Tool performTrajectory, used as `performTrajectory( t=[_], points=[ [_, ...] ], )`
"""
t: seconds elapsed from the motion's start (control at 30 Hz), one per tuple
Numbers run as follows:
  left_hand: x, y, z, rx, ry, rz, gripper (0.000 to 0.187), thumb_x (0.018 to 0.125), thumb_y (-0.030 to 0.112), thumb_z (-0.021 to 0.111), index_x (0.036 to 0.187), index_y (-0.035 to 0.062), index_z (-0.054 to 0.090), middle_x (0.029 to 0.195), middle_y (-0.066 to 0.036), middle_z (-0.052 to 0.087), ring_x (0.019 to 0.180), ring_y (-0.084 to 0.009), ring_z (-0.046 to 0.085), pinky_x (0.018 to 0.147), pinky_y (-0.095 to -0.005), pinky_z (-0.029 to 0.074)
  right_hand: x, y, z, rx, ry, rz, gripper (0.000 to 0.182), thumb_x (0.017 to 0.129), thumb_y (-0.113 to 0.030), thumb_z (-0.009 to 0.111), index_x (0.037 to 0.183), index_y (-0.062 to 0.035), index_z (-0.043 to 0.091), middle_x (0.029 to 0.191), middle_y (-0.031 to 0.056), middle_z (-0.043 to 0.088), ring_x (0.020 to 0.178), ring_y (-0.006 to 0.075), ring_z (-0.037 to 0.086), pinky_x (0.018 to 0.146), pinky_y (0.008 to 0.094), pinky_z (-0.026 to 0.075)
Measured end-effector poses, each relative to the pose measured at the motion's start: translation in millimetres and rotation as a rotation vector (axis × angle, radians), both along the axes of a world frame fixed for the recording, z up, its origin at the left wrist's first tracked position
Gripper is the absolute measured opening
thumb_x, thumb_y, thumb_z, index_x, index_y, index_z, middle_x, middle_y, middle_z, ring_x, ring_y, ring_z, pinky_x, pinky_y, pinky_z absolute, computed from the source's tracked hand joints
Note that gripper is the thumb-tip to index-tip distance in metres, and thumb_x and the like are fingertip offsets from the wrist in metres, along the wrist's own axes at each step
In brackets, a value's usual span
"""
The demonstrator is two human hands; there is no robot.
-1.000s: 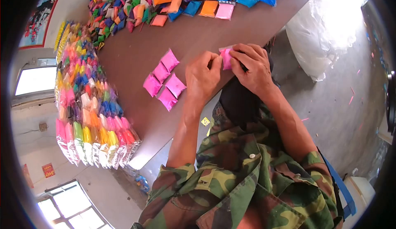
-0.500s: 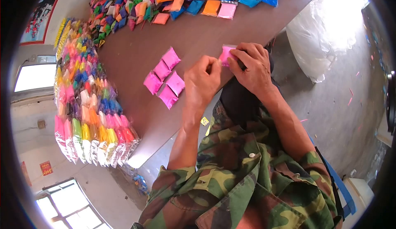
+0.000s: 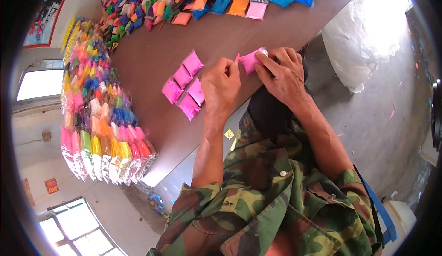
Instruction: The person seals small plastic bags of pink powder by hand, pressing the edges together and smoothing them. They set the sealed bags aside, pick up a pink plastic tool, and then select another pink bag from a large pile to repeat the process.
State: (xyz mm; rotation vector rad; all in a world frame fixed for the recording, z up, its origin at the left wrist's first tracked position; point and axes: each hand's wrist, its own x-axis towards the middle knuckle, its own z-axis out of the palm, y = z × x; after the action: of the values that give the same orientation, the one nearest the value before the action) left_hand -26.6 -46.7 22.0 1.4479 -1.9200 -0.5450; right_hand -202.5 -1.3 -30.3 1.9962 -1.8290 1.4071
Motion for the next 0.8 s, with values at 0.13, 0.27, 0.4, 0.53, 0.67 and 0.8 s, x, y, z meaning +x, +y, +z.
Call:
performTrajectory(
  t=[0.13,0.27,0.4,0.53,0.67,0.8],
  points=[
    [-13.9,1.7,-2.9,-0.129,-0.033,-0.078,0.013,0.092,0.012,0.074,0.084,0.0032,0.070,0.071,-0.017,0.069,0.067,-0.0387,0.070,0.062,-0.0484,0.052,0.4,0.7,-1.9,-0.025,-0.009,-0.009,0.027,0.083,-0.022,0.086,0.110,-0.0173,0.080,0.098,0.0006,0.063,0.102,0.0247,0.062,0.085,0.0408,0.044],
    [-9.2,-8.0,-13.1,-0.045,-0.093,-0.047,0.014,0.093,0.014,0.074,0.085,0.0026,0.071,0.070,-0.017,0.069,0.065,-0.0339,0.068,0.060,-0.0454,0.051,0.6,-0.1,-3.9,-0.036,-0.029,0.003,0.028,0.082,-0.021,0.087,0.109,-0.0174,0.080,0.098,0.0007,0.064,0.101,0.0245,0.062,0.085,0.0408,0.044],
    [7.7,-15.4,-16.0,-0.033,-0.161,-0.038,0.016,0.095,0.015,0.075,0.087,0.0004,0.073,0.067,-0.015,0.068,0.056,-0.0222,0.066,0.057,-0.0376,0.050,0.0,-0.2,-3.0,-0.021,-0.034,0.000,0.029,0.082,-0.021,0.087,0.111,-0.0176,0.082,0.101,0.0003,0.066,0.101,0.0242,0.063,0.087,0.0399,0.045],
    [-7.6,-8.3,3.9,-0.055,-0.116,-0.046,0.014,0.094,0.013,0.074,0.087,0.0007,0.074,0.069,-0.015,0.070,0.059,-0.0254,0.070,0.058,-0.0380,0.051,0.1,3.2,-3.6,-0.014,-0.041,-0.001,0.030,0.082,-0.021,0.088,0.111,-0.0174,0.083,0.103,0.0000,0.067,0.102,0.0242,0.063,0.088,0.0394,0.045],
    [-21.3,-12.5,7.8,-0.121,-0.199,-0.068,0.016,0.094,0.015,0.073,0.088,0.0009,0.074,0.072,-0.017,0.072,0.062,-0.0296,0.072,0.060,-0.0403,0.053,1.0,1.6,-5.7,-0.025,-0.034,-0.009,0.030,0.082,-0.022,0.088,0.112,-0.0173,0.083,0.104,0.0001,0.067,0.102,0.0244,0.063,0.088,0.0394,0.045],
    [-12.9,-20.6,-3.3,-0.063,-0.341,-0.099,0.018,0.093,0.018,0.072,0.089,0.0009,0.074,0.072,-0.017,0.072,0.063,-0.0314,0.072,0.061,-0.0423,0.053,0.7,2.5,-4.2,-0.016,-0.038,-0.001,0.031,0.082,-0.022,0.088,0.112,-0.0170,0.083,0.104,0.0004,0.067,0.103,0.0243,0.063,0.088,0.0397,0.045]
  ],
)
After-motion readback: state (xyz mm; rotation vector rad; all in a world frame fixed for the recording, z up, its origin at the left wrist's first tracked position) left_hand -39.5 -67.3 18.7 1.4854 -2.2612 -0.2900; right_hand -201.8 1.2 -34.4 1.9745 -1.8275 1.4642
